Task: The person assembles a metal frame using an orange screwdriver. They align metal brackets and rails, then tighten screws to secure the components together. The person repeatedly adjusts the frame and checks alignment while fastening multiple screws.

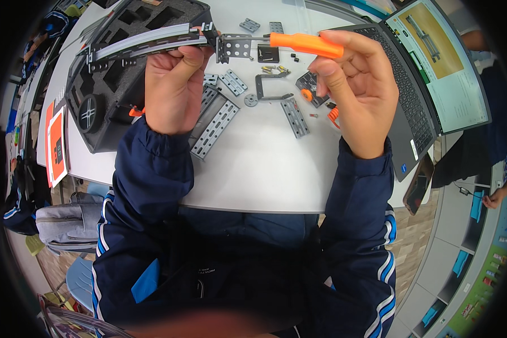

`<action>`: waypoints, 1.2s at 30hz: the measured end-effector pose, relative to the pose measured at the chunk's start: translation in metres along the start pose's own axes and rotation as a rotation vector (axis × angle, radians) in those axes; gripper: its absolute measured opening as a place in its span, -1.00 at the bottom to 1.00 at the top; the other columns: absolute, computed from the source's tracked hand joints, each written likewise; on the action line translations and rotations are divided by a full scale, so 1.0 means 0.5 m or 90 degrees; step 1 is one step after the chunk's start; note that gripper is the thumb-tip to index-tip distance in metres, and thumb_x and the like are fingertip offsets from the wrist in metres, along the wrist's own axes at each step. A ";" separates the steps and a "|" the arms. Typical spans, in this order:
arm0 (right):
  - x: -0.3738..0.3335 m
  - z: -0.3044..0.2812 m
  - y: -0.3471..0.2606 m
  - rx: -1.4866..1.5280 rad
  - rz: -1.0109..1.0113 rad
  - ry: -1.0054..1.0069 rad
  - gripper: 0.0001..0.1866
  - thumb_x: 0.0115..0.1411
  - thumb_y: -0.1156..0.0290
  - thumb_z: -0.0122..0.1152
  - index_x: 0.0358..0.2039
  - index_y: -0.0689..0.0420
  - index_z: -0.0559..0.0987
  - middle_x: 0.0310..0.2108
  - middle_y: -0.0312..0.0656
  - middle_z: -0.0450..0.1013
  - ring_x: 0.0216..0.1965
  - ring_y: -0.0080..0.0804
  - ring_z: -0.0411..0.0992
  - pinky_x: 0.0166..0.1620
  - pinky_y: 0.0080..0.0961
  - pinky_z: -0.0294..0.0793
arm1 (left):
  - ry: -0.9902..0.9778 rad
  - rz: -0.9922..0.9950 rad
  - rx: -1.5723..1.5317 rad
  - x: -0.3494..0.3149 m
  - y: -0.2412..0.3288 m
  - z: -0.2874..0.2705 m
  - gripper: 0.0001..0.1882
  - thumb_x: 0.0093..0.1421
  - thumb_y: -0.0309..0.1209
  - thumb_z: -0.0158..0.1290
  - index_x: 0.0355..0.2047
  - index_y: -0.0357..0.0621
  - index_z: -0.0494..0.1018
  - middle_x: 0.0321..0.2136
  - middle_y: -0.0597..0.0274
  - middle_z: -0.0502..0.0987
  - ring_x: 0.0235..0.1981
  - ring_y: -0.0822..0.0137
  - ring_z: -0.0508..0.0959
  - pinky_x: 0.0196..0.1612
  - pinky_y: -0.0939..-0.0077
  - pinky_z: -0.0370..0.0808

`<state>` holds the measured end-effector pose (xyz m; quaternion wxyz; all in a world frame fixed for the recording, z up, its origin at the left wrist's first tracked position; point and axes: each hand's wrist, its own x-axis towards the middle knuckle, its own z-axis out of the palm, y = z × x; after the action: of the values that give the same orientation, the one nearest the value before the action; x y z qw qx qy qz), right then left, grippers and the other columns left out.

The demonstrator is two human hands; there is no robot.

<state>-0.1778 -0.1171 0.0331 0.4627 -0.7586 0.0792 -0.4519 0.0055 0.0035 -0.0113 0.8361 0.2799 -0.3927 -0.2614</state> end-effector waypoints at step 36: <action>-0.002 -0.003 0.014 -0.086 -0.044 -0.003 -0.78 0.15 0.65 0.15 -0.16 0.35 0.54 -0.33 -0.07 0.50 -0.40 -0.43 0.53 -0.38 -0.67 0.51 | 0.009 -0.105 -0.010 0.000 0.001 0.004 -0.82 0.25 -0.47 0.02 -0.14 -0.17 0.47 -0.25 0.30 0.56 -0.19 0.45 0.50 0.07 0.38 0.36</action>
<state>-0.1774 -0.1214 0.0271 0.3948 -0.7913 0.0825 -0.4595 0.0042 0.0034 -0.0097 0.8166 0.3067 -0.3604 -0.3303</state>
